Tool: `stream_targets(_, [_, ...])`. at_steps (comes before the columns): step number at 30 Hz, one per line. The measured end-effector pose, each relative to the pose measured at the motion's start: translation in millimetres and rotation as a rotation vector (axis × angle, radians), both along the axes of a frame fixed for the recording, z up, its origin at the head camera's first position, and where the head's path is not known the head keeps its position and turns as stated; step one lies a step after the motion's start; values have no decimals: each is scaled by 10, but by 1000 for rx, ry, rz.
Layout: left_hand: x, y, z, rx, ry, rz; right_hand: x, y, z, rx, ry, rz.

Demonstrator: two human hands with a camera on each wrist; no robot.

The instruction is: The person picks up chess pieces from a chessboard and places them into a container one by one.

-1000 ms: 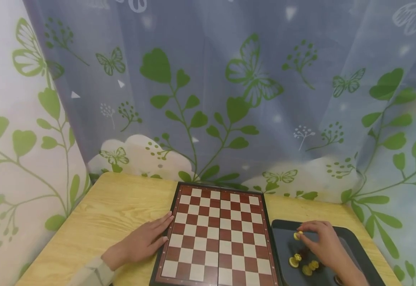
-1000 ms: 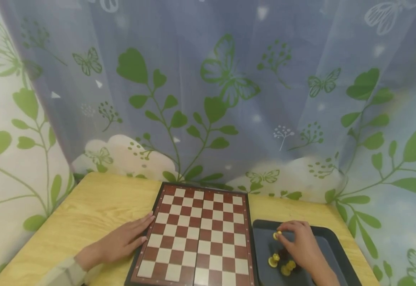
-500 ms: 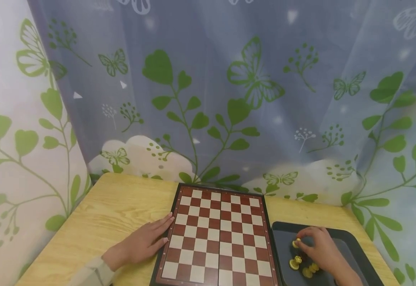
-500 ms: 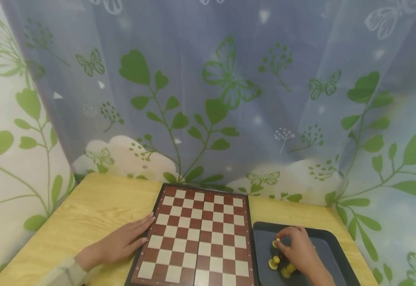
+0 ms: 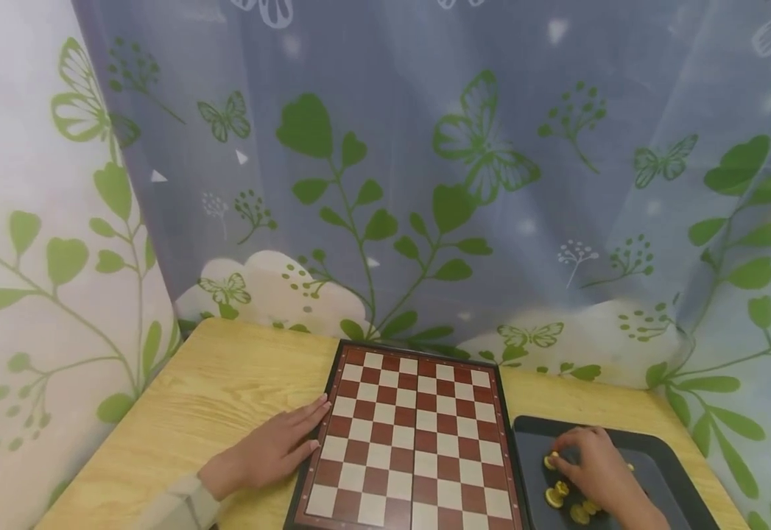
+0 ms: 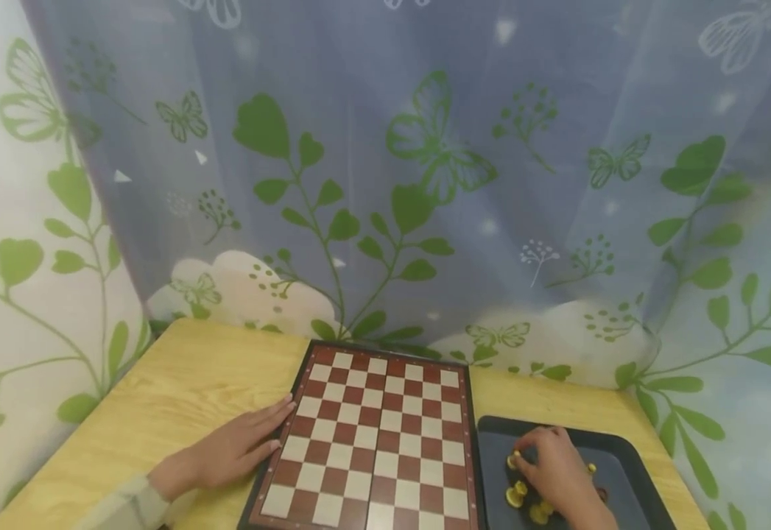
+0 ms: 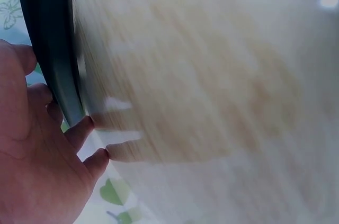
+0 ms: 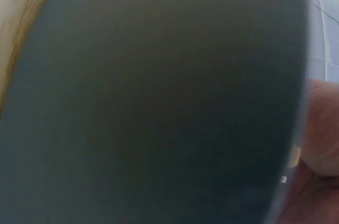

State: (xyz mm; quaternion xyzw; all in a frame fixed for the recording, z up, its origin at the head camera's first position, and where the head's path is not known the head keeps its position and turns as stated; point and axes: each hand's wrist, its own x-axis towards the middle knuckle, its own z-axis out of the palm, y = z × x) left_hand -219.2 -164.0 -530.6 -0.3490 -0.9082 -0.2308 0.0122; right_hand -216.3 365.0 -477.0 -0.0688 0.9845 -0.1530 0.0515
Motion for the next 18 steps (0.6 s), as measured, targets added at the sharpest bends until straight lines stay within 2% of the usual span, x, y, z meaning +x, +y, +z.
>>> stream_targets(4, [-41,22,-1,-4,-6,-11,-17,-15,20,1,-17,2])
stream_targets(7, [-60,1,-3,-6,-1,-9,-4,-92,38,-50,-11,-1])
stream_targets(11, [-62,12,-67,20,-11,-4,93,-245,105,-140,-13,-19])
stream_targets(13, [-60,44,-102,31,-1,4,140,-350,146,-150,-1,-19])
stream_targets(15, [-56,81,-120,39,5,32,175,-468,176,-134,22,-14])
stream_targets(18, [-37,111,-106,28,44,122,196,-638,180,-76,82,18])
